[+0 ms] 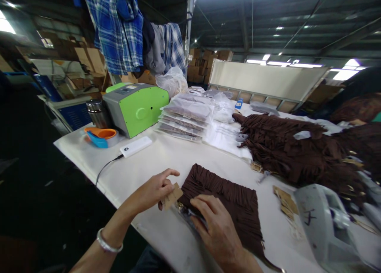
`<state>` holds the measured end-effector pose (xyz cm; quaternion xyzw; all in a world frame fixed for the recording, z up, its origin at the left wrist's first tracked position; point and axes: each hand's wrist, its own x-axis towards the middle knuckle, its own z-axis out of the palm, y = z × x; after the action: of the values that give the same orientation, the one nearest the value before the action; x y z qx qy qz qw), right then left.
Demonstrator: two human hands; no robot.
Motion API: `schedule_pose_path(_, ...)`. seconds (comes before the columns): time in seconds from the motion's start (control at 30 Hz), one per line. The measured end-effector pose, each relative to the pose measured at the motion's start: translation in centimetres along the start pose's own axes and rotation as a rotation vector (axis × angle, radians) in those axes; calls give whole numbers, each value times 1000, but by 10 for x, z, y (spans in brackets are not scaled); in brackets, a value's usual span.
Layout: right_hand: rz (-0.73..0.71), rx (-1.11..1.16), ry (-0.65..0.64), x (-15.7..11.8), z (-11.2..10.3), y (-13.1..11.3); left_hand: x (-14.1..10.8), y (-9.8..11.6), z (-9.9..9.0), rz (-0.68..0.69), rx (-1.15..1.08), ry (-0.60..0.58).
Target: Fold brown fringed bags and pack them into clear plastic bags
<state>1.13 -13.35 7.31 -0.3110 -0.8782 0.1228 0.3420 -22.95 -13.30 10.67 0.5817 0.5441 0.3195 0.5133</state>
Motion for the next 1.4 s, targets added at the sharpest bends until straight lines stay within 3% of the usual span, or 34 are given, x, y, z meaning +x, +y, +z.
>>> schedule_pose_path(0.13, -118, -39, -16, 27, 6, -6, 10, 13, 10, 18, -50, -66)
schedule_pose_path(0.2, -108, 28, 5, 37, 9, -3, 15, 15, 11, 15, -72, -73)
schedule_pose_path(0.27, 37, 139, 29, 44, 10, 3, 21, 13, 9, 15, -105, -63)
schedule_pose_path(0.33, 310, 229, -7, 52, 8, 15, 27, 9, 5, 24, -122, -17)
schedule_pose_path(0.4, 572, 273, -135, 60, 5, 30, 33, 4, 2, 40, -106, 60)
schedule_pose_path(0.47, 702, 286, -273, 67, 5, 46, 40, -1, 3, 63, -49, 128)
schedule_pose_path(0.53, 728, 264, -342, 73, 6, 59, 45, -4, 6, 84, 42, 161)
schedule_pose_path(0.67, 707, 104, -306, 83, 10, 70, 53, -6, 17, 108, 329, 252)
schedule_pose_path(0.8, 681, -40, -200, 85, -14, 69, 58, -13, 28, 336, 594, 334)
schedule_pose_path(0.93, 633, -78, 16, 57, -73, 81, 64, -34, 39, 582, 895, 220)
schedule_pose_path(1.03, 633, -111, 128, 4, -111, 99, 71, -53, 48, 594, 1060, 200)
schedule_pose_path(1.1, 677, -139, 146, -37, -120, 109, 76, -62, 56, 626, 1125, 203)
schedule_pose_path(1.23, 740, -188, 111, -95, -98, 118, 82, -69, 73, 710, 1223, 254)
schedule_pose_path(1.3, 717, -243, 73, -101, -77, 114, 84, -69, 79, 719, 1254, 282)
schedule_pose_path(1.4, 640, -339, 24, -87, -50, 103, 87, -69, 86, 715, 1279, 308)
